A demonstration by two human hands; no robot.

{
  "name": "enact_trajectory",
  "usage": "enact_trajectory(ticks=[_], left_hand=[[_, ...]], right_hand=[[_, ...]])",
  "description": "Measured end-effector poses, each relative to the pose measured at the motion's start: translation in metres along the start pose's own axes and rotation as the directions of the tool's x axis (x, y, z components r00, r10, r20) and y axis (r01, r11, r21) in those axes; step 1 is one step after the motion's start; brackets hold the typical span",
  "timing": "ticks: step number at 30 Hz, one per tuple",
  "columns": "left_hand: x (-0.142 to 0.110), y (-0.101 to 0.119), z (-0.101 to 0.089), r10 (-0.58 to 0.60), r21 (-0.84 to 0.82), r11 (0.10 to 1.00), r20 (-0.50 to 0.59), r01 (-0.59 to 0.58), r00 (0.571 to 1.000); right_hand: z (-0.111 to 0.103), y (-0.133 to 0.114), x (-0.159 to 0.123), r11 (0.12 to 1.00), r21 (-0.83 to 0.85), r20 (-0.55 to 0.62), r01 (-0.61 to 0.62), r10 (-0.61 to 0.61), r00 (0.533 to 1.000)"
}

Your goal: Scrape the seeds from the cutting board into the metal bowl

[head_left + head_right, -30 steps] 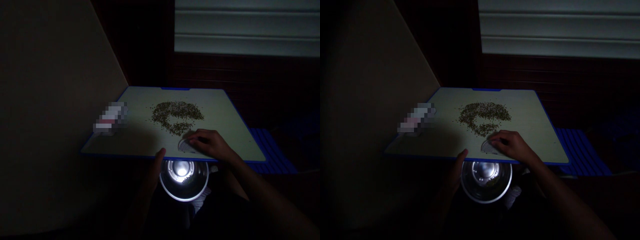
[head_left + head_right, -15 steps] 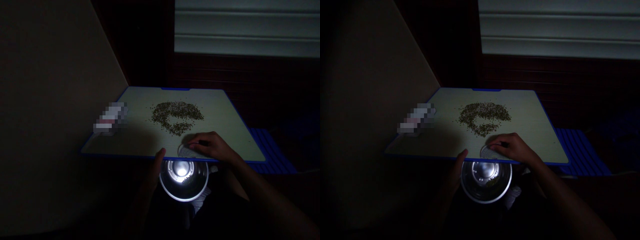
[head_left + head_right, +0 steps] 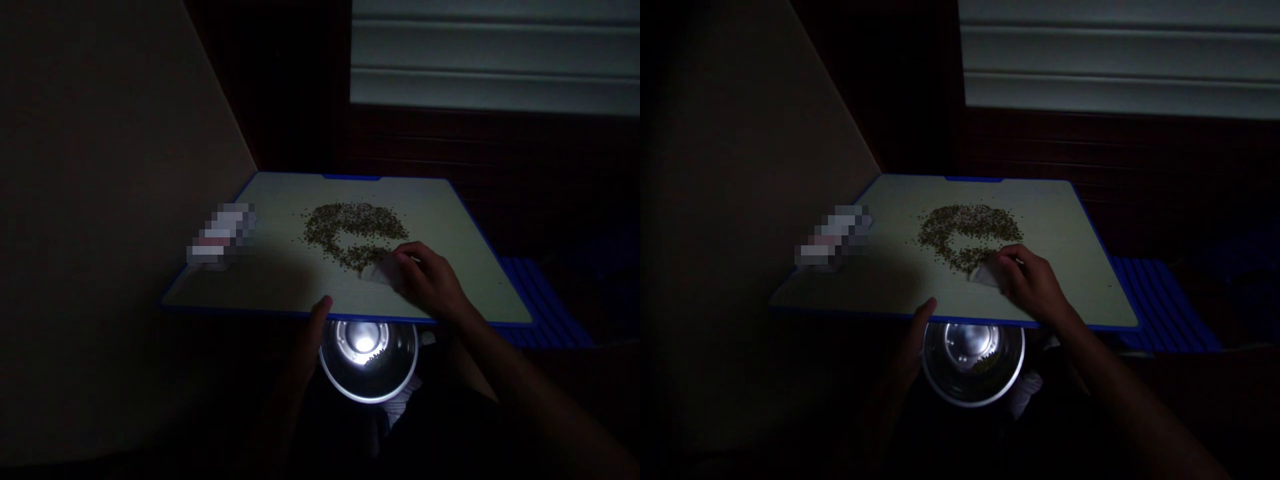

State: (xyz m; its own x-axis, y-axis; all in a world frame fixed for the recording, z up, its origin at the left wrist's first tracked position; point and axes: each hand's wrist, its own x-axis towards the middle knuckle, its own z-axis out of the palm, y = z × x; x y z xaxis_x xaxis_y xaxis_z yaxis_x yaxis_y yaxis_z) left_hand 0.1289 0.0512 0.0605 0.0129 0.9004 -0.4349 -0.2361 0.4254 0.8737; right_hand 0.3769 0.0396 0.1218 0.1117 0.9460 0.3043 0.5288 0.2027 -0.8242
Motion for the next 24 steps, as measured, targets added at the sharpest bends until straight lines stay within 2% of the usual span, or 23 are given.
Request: enact_trajectory(ticks=[2,5,10,24], left_hand=[[0.0008,-0.0022,-0.0004,0.023,0.016,1.000,-0.018,-0.023,1.000],[0.0000,-0.0027,0.0007,-0.001,0.008,1.000,0.021,0.001,1.000],[-0.0054,0.0039,0.0050,0.046,0.033,0.998,-0.010,-0.046,0.999],[-0.0029,-0.0006,0.0036,0.015,0.041,0.999,-0.022,-0.014,1.000]], right_hand=[[0.0009,0.0031,-0.0007,0.997,0.048,-0.036,-0.068,0.069,0.997],[0.0002,0.0069,0.0002,1.000,0.022,-0.005,0.019,-0.019,1.000],[-0.0017,0.0094,0.0042,0.982,-0.086,0.070,0.170,-0.164,0.984],[-0.0008,0.0047,0.0040,0.957,-0.198,0.080,0.213,-0.201,0.976]])
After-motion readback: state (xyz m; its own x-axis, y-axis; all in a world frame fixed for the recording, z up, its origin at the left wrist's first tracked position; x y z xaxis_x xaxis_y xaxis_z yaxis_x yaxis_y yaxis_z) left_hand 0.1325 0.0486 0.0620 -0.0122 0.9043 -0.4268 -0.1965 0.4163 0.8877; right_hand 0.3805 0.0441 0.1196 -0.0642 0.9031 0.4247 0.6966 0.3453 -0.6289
